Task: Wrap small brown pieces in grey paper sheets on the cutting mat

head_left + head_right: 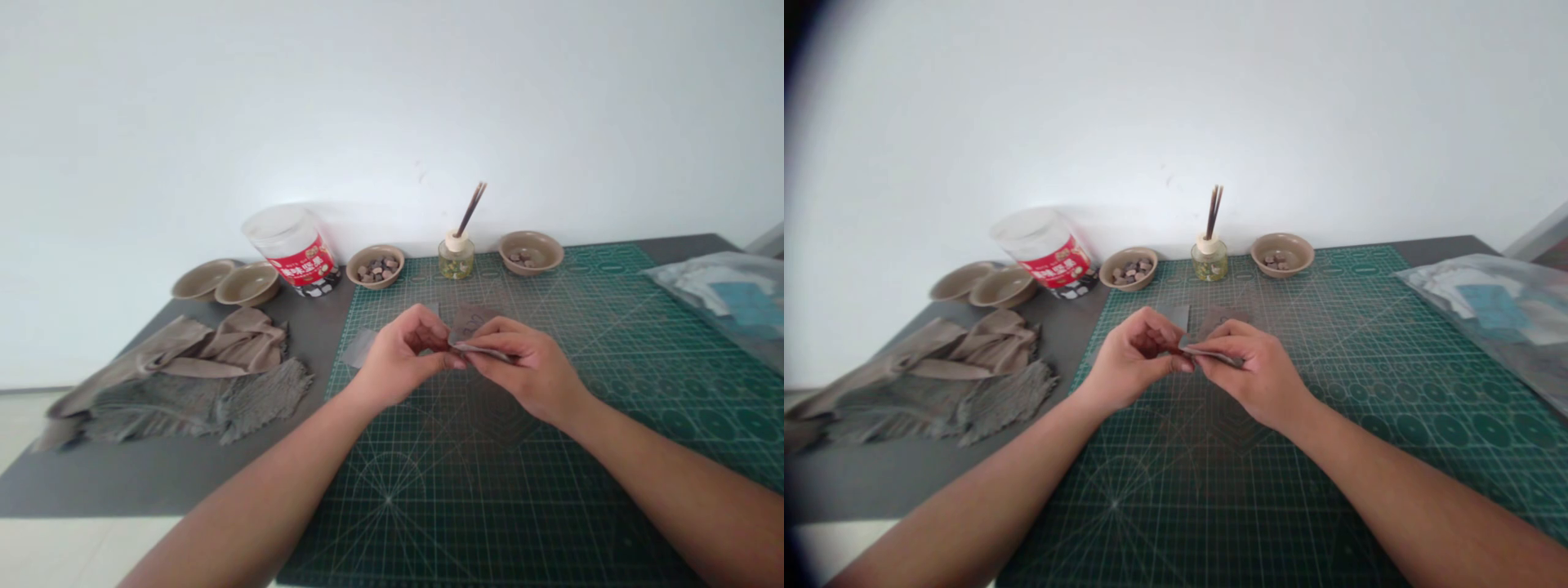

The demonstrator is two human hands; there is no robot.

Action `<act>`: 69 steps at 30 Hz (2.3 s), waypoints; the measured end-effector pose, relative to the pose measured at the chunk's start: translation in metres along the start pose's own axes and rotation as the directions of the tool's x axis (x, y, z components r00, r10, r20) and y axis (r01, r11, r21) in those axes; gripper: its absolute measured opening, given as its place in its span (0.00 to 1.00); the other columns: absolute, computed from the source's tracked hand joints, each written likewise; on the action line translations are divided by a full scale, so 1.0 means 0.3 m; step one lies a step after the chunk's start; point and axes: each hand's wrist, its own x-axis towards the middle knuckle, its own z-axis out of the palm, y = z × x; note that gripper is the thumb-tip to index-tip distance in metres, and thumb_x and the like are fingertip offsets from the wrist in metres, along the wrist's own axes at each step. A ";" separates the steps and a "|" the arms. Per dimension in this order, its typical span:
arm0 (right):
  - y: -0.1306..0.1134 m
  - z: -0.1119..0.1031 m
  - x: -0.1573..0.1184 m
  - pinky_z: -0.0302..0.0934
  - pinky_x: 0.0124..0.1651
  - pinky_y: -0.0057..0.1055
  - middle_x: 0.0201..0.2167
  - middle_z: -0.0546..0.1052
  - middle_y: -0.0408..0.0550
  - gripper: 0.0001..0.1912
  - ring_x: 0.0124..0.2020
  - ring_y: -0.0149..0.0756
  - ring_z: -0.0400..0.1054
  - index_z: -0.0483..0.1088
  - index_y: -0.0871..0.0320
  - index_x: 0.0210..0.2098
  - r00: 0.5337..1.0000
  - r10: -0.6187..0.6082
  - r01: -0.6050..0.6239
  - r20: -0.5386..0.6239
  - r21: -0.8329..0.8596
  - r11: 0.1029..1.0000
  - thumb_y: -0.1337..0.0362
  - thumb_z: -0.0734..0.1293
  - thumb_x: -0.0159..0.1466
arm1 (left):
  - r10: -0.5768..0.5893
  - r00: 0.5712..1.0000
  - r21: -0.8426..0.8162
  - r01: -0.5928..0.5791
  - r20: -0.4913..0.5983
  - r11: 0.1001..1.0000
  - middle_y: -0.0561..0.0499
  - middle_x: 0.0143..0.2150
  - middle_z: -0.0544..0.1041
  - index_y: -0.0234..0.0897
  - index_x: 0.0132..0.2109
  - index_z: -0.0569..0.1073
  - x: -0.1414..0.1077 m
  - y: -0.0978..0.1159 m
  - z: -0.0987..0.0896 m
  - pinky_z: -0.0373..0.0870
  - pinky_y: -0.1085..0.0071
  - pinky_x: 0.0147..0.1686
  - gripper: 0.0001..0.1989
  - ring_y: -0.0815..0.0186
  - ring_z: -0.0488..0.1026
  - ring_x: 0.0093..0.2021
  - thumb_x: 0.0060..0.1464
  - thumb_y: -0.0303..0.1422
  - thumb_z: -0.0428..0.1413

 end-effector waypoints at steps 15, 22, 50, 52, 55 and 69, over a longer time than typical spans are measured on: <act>-0.004 0.001 -0.001 0.67 0.41 0.28 0.37 0.79 0.43 0.09 0.38 0.31 0.73 0.82 0.49 0.43 1.000 0.000 0.000 0.000 0.019 1.000 0.66 0.71 0.65 | 0.006 1.000 -0.001 -0.006 -0.010 1.000 0.52 0.35 0.80 0.36 0.37 0.70 0.003 -0.004 -0.004 0.77 0.71 0.37 0.19 0.67 0.79 0.34 0.42 0.26 0.72; -0.001 0.002 -0.001 0.67 0.41 0.30 0.37 0.79 0.43 0.09 0.38 0.32 0.73 0.82 0.48 0.44 1.000 0.006 -0.006 0.011 0.027 1.000 0.65 0.71 0.65 | 0.004 1.000 -0.019 -0.003 0.016 1.000 0.52 0.35 0.79 0.36 0.37 0.70 -0.002 -0.006 -0.009 0.77 0.70 0.38 0.19 0.67 0.79 0.35 0.42 0.25 0.72; 0.012 0.017 0.002 0.59 0.35 0.30 0.30 0.70 0.40 0.08 0.31 0.32 0.64 0.65 0.54 0.33 0.979 0.167 -0.146 -0.120 0.171 0.974 0.65 0.69 0.64 | -0.074 0.997 -0.048 0.075 0.017 0.996 0.51 0.34 0.80 0.33 0.39 0.76 0.014 -0.003 -0.011 0.73 0.75 0.35 0.13 0.71 0.77 0.33 0.47 0.29 0.70; 0.010 0.017 0.002 0.59 0.35 0.30 0.30 0.68 0.39 0.08 0.32 0.32 0.63 0.65 0.54 0.32 0.985 0.156 -0.140 -0.075 0.187 0.972 0.67 0.70 0.62 | -0.093 0.995 -0.019 0.094 0.019 0.995 0.51 0.34 0.80 0.33 0.39 0.76 0.014 -0.005 -0.010 0.72 0.75 0.34 0.13 0.71 0.76 0.32 0.47 0.29 0.70; 0.003 0.016 0.001 0.63 0.41 0.31 0.35 0.71 0.42 0.09 0.37 0.34 0.67 0.69 0.54 0.36 0.988 0.152 -0.139 -0.039 0.235 0.962 0.69 0.72 0.58 | -0.114 0.993 0.002 0.114 0.018 0.993 0.51 0.32 0.80 0.33 0.38 0.75 0.015 -0.005 -0.009 0.71 0.74 0.34 0.13 0.70 0.76 0.31 0.47 0.29 0.70; 0.011 -0.002 0.002 0.69 0.49 0.38 0.46 0.77 0.49 0.10 0.48 0.43 0.72 0.79 0.51 0.39 0.999 0.036 -0.034 -0.023 0.068 0.997 0.61 0.76 0.57 | -0.135 0.988 0.018 0.134 0.069 0.991 0.51 0.34 0.78 0.34 0.37 0.74 0.019 -0.018 -0.031 0.70 0.72 0.35 0.13 0.68 0.75 0.32 0.45 0.28 0.69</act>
